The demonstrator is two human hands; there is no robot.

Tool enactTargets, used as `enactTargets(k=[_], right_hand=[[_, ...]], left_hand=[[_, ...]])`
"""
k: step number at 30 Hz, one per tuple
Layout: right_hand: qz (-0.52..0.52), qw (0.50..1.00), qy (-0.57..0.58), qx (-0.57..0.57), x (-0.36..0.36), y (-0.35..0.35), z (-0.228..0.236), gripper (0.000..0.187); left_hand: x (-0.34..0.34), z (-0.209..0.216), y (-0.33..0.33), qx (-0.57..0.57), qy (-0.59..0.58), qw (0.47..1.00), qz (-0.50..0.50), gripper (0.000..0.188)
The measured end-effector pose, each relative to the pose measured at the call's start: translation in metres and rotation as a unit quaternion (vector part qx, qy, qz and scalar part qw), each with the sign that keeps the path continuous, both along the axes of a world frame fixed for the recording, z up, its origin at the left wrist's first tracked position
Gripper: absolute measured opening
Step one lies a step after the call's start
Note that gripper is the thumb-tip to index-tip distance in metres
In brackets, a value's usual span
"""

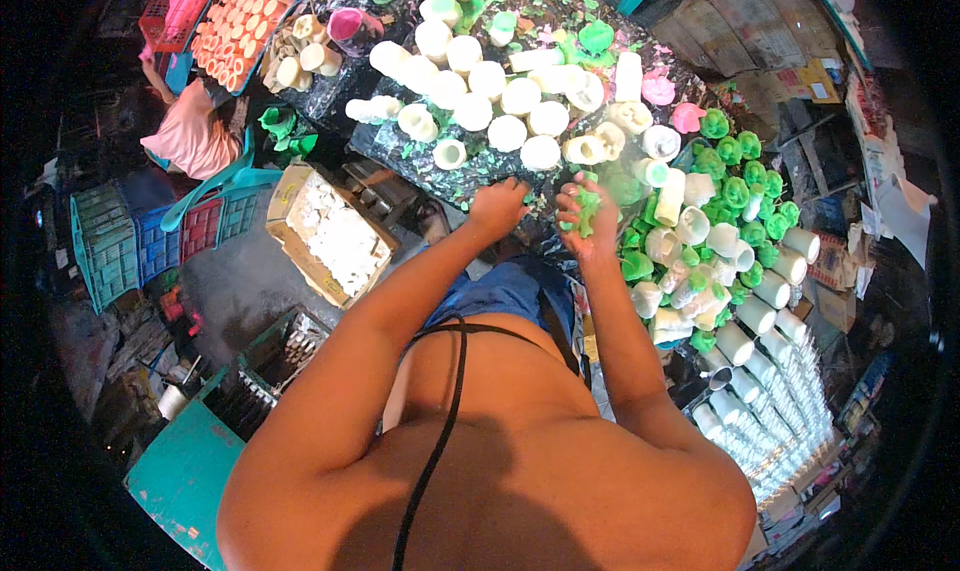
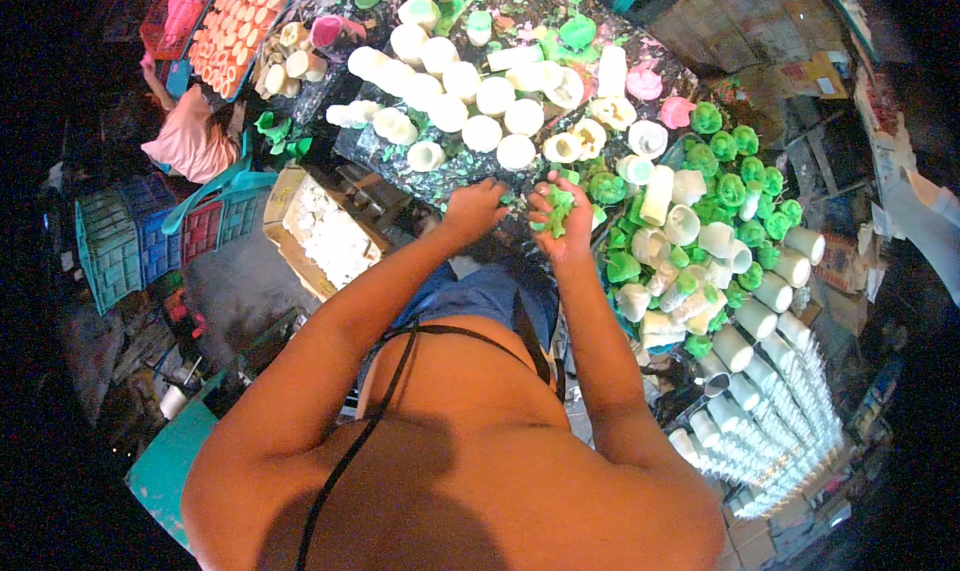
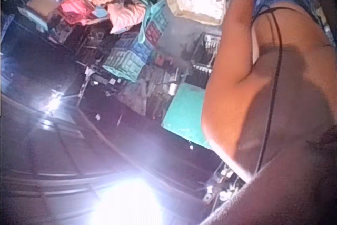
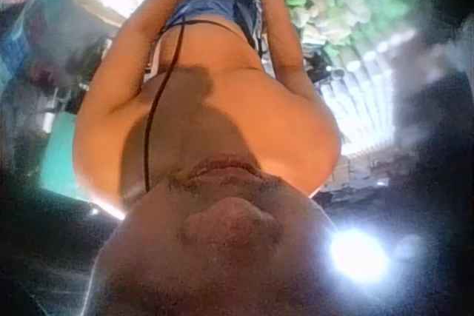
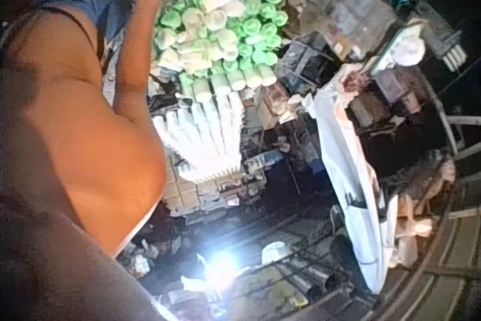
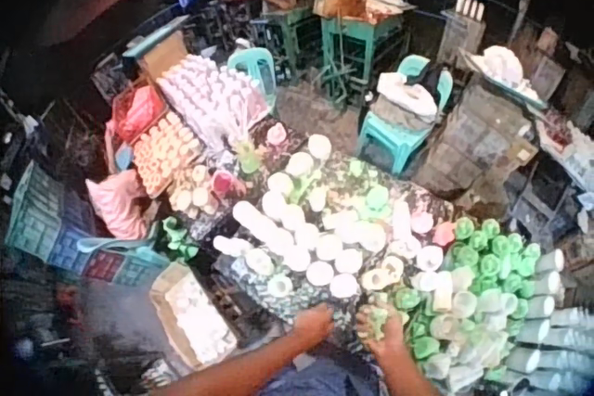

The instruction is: The person repeatedly picks up small white cylindrical items and green plastic pieces from a table, then joins them together by hand. The assembled items are placed back on the table among many similar pieces.

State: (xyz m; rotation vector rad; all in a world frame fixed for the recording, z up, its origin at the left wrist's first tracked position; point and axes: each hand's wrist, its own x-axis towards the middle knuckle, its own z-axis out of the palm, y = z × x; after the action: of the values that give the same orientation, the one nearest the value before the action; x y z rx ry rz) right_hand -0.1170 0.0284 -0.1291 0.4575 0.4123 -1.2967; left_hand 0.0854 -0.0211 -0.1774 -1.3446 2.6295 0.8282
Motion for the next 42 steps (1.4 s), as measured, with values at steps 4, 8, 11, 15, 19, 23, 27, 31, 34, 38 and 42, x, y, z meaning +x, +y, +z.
enactTargets(k=[4,8,11,15,19,23,27,31,34,38,42], right_hand=[[0.007,0.999,0.015,0.039,0.023,0.008,0.014,0.017],[-0.008,0.994,0.048,0.100,0.049,0.007,0.032,0.017],[0.015,0.995,0.050,0.090,0.069,0.013,0.023,0.018],[0.060,0.987,0.123,0.083,0.097,0.013,0.025,0.019],[0.081,0.978,0.162,0.102,0.126,0.018,0.005,0.020],[0.201,0.967,0.146,0.060,0.190,0.008,0.000,0.030],[0.233,0.957,0.167,0.033,0.288,-0.017,0.037,0.027],[0.308,0.946,0.089,-0.052,0.349,-0.046,0.041,0.026],[0.350,0.930,0.099,-0.046,0.391,-0.065,0.058,0.026],[0.392,0.911,0.128,0.014,0.447,-0.114,0.050,0.023],[0.445,0.894,-0.008,-0.049,0.504,-0.176,0.045,0.022]], left_hand=[[-0.003,-0.006,0.001,-0.050,0.028,0.998,-0.018,0.033],[0.009,-0.013,-0.007,0.004,0.074,0.997,-0.022,0.028],[0.025,-0.030,-0.009,0.053,0.104,0.993,0.008,0.023],[0.051,-0.036,-0.005,0.072,0.289,0.953,0.061,0.018],[0.103,0.055,0.007,0.062,0.406,0.901,0.143,0.014],[0.167,0.135,0.023,0.047,0.338,0.930,0.138,0.010],[0.228,0.154,0.031,-0.097,0.240,0.957,0.128,0.012],[0.288,0.161,0.031,-0.155,0.158,0.956,0.192,0.013],[0.328,0.175,0.027,-0.159,0.141,0.944,0.252,0.015],[0.389,0.194,0.011,-0.172,0.195,0.907,0.332,0.021],[0.468,0.188,0.013,-0.148,0.254,0.848,0.441,0.026]])
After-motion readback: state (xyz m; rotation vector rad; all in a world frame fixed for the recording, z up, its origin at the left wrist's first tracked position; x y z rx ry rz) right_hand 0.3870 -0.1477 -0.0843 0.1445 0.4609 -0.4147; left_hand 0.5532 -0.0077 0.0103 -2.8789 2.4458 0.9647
